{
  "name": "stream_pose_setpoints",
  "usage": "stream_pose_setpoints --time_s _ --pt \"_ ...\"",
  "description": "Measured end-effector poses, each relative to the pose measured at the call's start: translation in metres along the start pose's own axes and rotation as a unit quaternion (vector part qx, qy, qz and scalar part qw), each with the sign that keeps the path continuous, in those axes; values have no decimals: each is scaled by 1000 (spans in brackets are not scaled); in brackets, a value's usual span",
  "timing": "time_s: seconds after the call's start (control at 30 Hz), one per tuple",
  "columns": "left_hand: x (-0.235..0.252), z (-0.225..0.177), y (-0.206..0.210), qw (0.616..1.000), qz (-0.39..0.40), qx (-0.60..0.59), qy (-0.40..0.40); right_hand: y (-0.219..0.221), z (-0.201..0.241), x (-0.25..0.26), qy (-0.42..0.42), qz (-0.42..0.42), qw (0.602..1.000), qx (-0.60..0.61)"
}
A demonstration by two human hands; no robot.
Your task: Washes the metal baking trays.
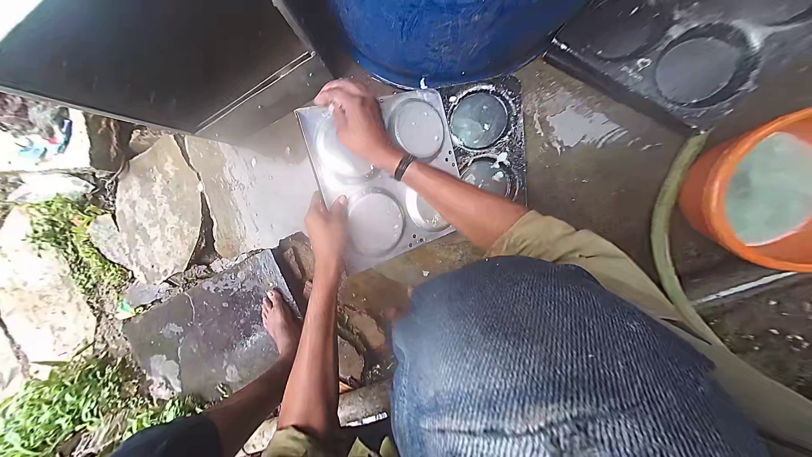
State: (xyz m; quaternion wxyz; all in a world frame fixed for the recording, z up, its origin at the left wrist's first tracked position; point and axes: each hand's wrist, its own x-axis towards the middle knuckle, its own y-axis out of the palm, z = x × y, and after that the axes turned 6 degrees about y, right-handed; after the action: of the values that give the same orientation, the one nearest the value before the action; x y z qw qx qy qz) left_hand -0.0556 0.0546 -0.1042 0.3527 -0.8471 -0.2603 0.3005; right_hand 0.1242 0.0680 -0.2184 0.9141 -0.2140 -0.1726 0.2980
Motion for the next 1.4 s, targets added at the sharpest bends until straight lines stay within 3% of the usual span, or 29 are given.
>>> stream_pose_setpoints --time_s 0.03,0.13,0.27,0.4,0.47,0.53,0.67,0.87,1.0,1.13,1.23,1.3,1.4 --pt "9 41 32 990 -79 -99 56 6 11 -9 -38 -3 999 8" --pt "16 76 49 982 -46 -185 -9 15 20 -20 -55 34 998 -7" --pt "17 62 43 988 -47 -149 -16 -6 -7 24 68 6 997 -31" --pt "22 59 43 989 -54 -137 1 0 19 -4 -57 -31 997 29" --pt "22 63 44 990 -52 -134 -7 7 20 -21 -93 -13 994 46" --pt "23 65 44 991 -45 -127 -6 3 7 -16 -81 -9 996 35" --pt "21 62 46 991 -44 -122 4 -17 -15 9 32 -45 998 7" --pt "22 64 46 992 -44 -122 -7 -4 21 -32 -65 3 997 40" --pt "20 60 47 992 -37 -118 -1 -10 5 0 43 -21 999 -6" --pt "22 56 44 993 -48 -109 -3 -9 32 -31 -27 22 999 -7" --pt "21 61 45 993 -45 -104 -8 -6 28 -45 -65 15 998 -5" --pt "21 57 45 994 -39 -98 -4 -10 14 -30 -44 3 999 -21" --pt "19 56 45 994 -33 -101 -4 -17 -8 3 63 -18 997 -41"
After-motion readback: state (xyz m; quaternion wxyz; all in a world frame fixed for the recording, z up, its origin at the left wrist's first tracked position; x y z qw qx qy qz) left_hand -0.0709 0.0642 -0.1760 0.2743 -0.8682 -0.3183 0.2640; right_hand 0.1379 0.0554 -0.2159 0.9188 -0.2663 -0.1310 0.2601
